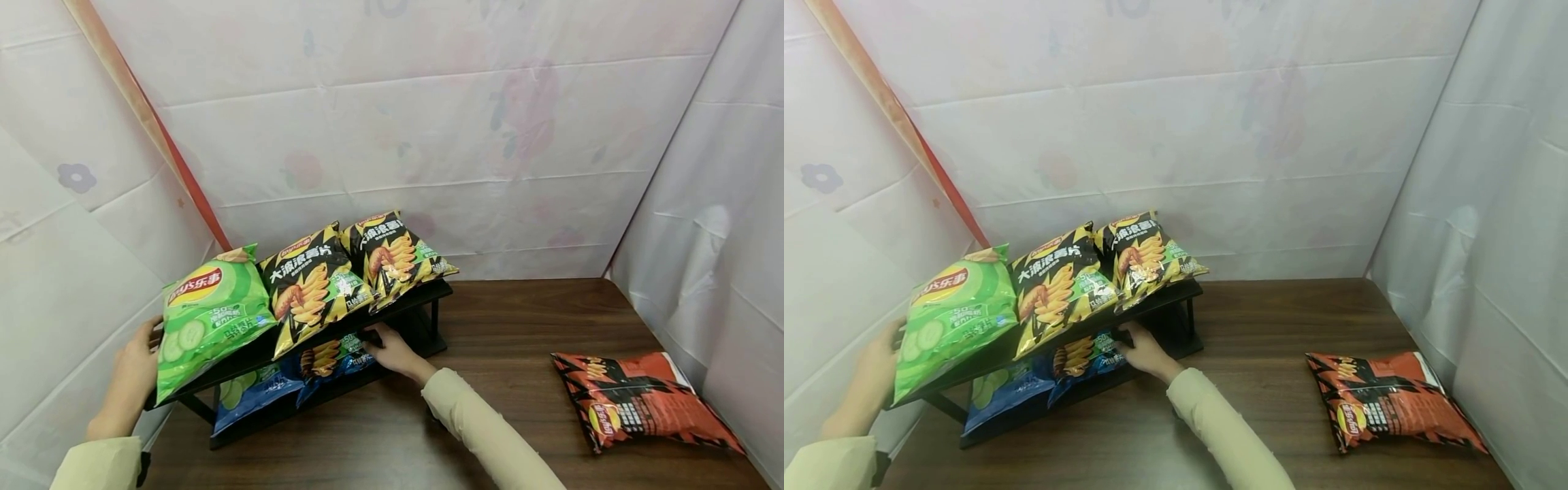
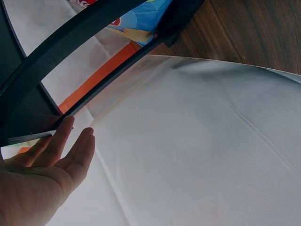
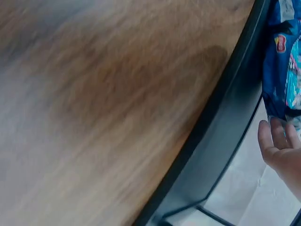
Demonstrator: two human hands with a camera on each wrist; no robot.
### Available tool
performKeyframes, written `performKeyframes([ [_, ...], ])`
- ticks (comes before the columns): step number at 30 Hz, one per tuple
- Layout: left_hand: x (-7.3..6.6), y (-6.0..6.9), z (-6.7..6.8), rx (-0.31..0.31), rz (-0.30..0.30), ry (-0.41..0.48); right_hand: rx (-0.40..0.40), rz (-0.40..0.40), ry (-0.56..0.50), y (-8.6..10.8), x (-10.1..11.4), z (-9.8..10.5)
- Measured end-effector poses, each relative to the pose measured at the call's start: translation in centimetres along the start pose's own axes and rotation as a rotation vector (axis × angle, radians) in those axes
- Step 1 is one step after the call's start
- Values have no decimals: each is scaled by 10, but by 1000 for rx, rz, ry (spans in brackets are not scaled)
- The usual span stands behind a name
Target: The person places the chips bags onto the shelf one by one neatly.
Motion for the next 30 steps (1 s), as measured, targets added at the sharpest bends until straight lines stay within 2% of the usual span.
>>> performKeyframes([
  [4,0,1,-1,4,1,1,-4,40,22,2,2,11],
  [8,0,3,-2,14,3,6,14,60,104,8,3,22],
  [17,1,3,-2,12,8,9,135,56,242,37,-4,47],
  [21,-1,3,0,-7,-7,14,170,37,317,50,-9,60],
  [26,-5,3,4,-40,-39,15,177,-16,402,66,-16,78],
  [30,-6,4,4,-43,-39,18,176,-54,505,77,-22,93],
])
Point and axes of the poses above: each hand's wrist, its own y-axis away from the middle knuckle, its own z-axis out of the back of the hand, x = y × z, the point moved 10 cm from there along -y, towards the middle knuckle, and after that the axes turned 6 degrees about -y, right-handed, at the moved point
